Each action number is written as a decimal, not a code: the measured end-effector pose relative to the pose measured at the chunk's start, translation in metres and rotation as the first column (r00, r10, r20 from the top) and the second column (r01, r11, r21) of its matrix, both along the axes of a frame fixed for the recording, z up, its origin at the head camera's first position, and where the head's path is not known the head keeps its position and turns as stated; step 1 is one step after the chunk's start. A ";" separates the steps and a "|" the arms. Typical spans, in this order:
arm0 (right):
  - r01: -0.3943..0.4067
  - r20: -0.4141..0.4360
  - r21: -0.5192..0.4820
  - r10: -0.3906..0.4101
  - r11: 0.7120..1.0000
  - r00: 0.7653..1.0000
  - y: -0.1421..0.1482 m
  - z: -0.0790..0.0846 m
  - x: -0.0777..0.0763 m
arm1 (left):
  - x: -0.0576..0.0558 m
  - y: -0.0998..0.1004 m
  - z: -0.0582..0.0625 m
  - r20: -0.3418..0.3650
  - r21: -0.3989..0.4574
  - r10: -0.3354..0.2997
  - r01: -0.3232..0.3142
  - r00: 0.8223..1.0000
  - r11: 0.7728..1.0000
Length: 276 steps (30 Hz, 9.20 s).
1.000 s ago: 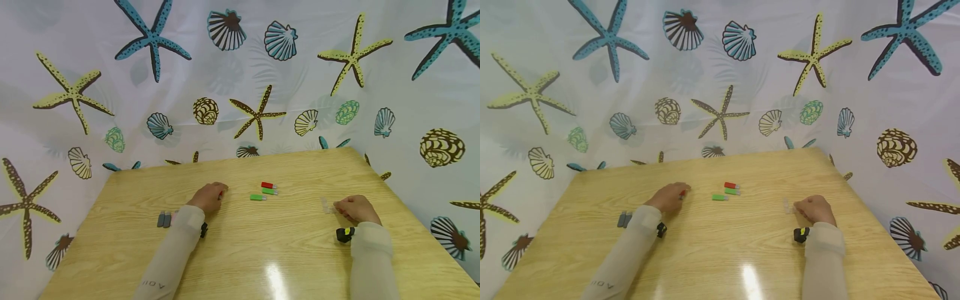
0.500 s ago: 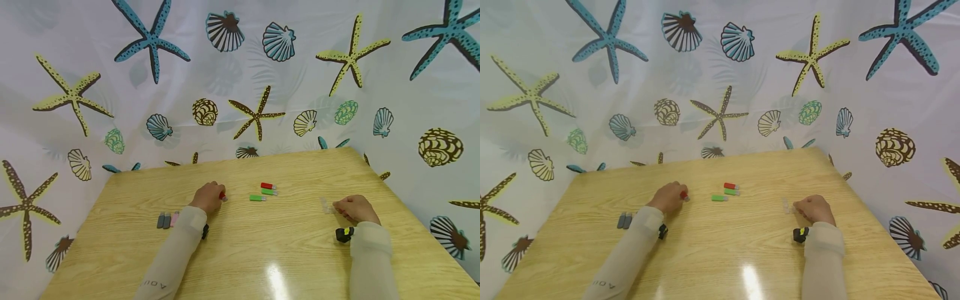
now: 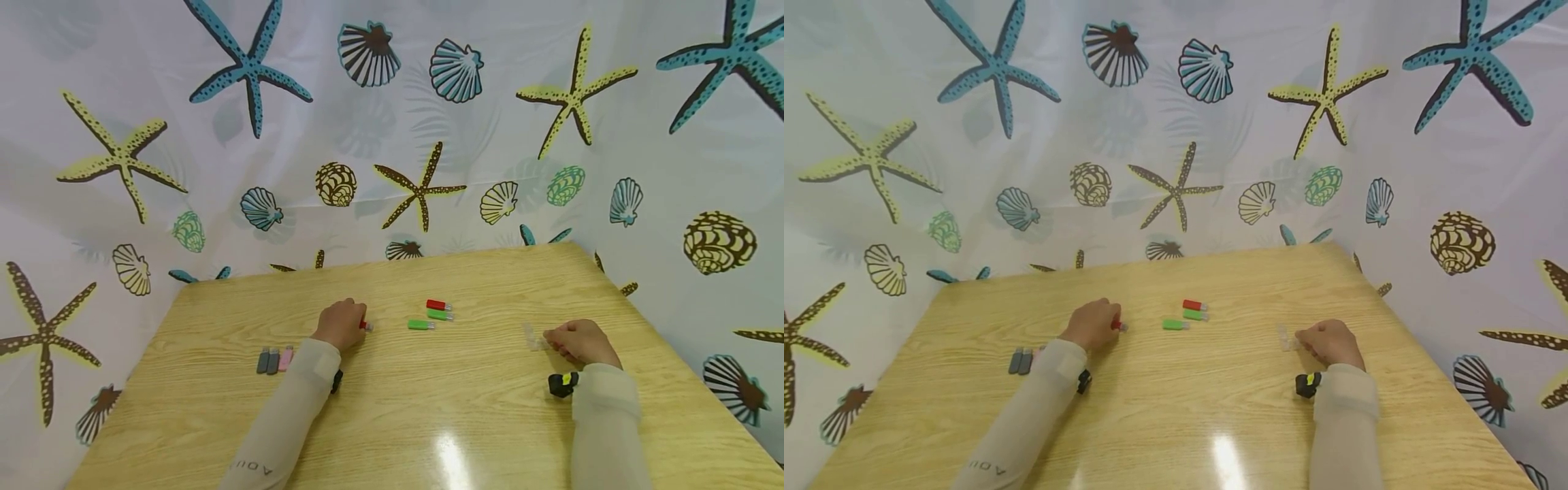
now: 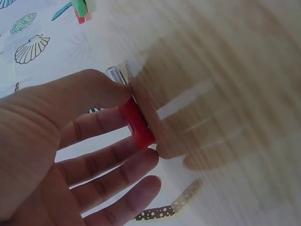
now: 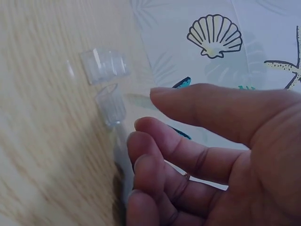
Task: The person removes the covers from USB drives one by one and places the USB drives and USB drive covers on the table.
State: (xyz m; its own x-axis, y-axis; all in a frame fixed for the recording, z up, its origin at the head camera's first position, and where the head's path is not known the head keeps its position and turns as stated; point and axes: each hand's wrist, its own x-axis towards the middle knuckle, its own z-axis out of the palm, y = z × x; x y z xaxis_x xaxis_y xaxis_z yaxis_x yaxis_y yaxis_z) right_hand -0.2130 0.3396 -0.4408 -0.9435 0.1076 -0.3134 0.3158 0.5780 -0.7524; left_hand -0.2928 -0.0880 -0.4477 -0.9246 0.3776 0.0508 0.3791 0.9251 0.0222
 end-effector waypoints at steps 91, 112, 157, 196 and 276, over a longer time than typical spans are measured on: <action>-0.705 -0.389 -0.281 0.594 0.651 0.704 -0.201 0.069 0.018 | 0.113 0.026 0.077 -0.417 0.324 -0.308 0.457 0.855 0.828; -0.694 -0.392 -0.305 0.578 0.653 0.716 -0.204 0.070 0.018 | 0.114 0.025 0.076 -0.403 0.365 -0.250 0.405 0.880 0.838; -0.604 -0.370 -0.218 0.508 0.767 0.778 -0.184 0.079 0.015 | 0.111 0.015 0.082 -0.338 0.336 -0.235 0.351 0.911 0.874; -0.274 -0.375 -0.210 0.182 0.938 0.909 -0.105 0.087 0.012 | 0.088 -0.011 0.074 -0.180 0.392 -0.026 0.095 0.983 0.915; 0.224 0.010 -0.012 -0.224 0.974 0.974 -0.018 -0.005 -0.009 | 0.051 -0.061 0.013 0.186 0.181 0.243 -0.276 0.952 0.944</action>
